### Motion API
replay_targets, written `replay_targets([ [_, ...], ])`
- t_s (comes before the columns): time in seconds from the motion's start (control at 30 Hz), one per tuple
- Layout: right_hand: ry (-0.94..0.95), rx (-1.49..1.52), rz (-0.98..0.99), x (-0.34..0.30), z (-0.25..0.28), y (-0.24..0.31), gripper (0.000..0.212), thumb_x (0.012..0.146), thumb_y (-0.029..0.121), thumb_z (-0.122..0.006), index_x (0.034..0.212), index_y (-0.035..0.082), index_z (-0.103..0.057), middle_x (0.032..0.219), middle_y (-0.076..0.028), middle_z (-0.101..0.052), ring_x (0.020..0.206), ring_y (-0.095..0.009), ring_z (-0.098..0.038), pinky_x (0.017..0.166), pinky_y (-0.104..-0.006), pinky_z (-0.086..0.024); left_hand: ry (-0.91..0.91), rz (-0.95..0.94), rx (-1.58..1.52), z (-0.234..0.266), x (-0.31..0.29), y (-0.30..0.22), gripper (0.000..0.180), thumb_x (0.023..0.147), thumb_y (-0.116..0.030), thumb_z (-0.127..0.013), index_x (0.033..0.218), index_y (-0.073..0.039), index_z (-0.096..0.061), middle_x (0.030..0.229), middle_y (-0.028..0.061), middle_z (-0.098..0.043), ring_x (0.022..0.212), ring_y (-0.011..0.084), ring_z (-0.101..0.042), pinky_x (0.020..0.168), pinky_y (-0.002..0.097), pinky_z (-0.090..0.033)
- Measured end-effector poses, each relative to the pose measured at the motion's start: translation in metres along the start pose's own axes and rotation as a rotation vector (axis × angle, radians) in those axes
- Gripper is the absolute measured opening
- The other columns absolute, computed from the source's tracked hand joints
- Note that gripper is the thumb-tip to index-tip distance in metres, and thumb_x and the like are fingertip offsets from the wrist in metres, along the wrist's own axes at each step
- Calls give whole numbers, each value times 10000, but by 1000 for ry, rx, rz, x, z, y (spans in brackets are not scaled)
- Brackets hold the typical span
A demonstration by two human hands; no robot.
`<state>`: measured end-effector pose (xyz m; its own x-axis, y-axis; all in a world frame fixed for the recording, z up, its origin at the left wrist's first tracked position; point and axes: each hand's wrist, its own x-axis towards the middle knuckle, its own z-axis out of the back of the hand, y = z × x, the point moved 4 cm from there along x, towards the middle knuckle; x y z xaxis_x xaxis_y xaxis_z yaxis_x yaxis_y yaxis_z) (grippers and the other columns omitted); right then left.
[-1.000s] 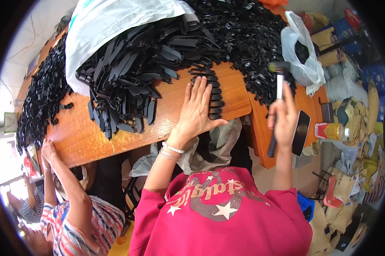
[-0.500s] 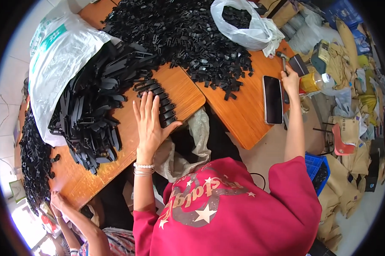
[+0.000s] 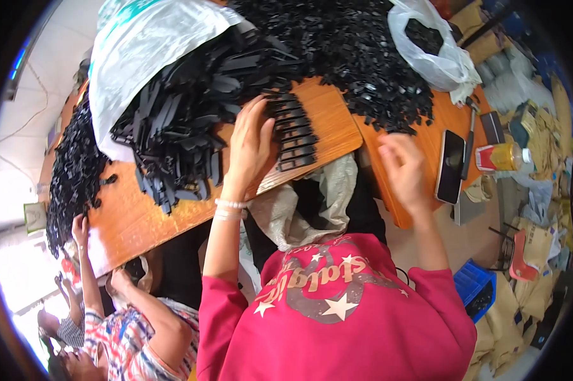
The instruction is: Assembling small black plastic components by hand and using a small hammer to secure parts together.
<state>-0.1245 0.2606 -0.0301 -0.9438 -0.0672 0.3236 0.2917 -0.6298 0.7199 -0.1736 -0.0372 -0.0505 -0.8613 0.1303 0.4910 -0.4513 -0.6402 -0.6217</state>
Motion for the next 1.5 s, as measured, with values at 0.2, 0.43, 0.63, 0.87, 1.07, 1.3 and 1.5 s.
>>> replay_targets([
  [0.2,145,306,56,-27,-100,59,82,791,6,-696,853,-24,-651,830,-122,-639,766,-300,-634,697,-369,-512,73,-207,112,-16,26,11,365,788,87,-522,1148,30,-543,1163,179,-599,1122,362,-546,952,420,-448],
  [0.43,40,150,115,-30,-119,71,109,779,-5,-691,878,-34,-654,842,-120,-602,822,-311,-591,723,-385,-490,72,-264,332,-31,24,9,356,772,23,-579,1128,29,-564,1119,143,-580,986,309,-543,875,384,-452],
  [0.63,-43,79,63,-29,-111,60,96,803,45,-704,825,-35,-656,853,-126,-602,820,-312,-582,740,-399,-470,61,-87,343,-19,19,10,183,844,-82,-650,981,30,-603,964,145,-559,903,324,-545,785,398,-470],
  [0.87,-73,11,-46,7,-101,28,141,824,4,-664,955,-13,-615,838,-141,-624,761,-294,-617,696,-399,-488,-50,233,233,5,-21,9,99,836,-57,-606,865,36,-593,908,193,-584,839,373,-601,712,426,-507],
  [1.07,118,-73,135,61,-110,29,155,840,-20,-586,982,-52,-638,935,-172,-663,908,-338,-602,826,-417,-476,12,375,-24,12,-55,-12,246,774,4,-606,1015,42,-636,893,187,-588,802,373,-615,715,429,-502],
  [1.3,98,-91,86,71,-118,27,265,918,108,-566,1138,-36,-601,1042,-182,-643,978,-341,-591,890,-417,-462,88,187,255,17,-52,-24,470,701,12,-632,1165,2,-562,1146,177,-535,1109,339,-536,875,416,-471],
  [1.5,113,-121,124,43,-115,29,484,806,92,-721,1244,-7,-539,1105,-151,-612,1036,-332,-562,927,-412,-438,268,-96,163,16,-32,-17,565,724,26,-612,1277,-14,-510,1424,161,-439,1347,349,-385,1097,453,-342],
])
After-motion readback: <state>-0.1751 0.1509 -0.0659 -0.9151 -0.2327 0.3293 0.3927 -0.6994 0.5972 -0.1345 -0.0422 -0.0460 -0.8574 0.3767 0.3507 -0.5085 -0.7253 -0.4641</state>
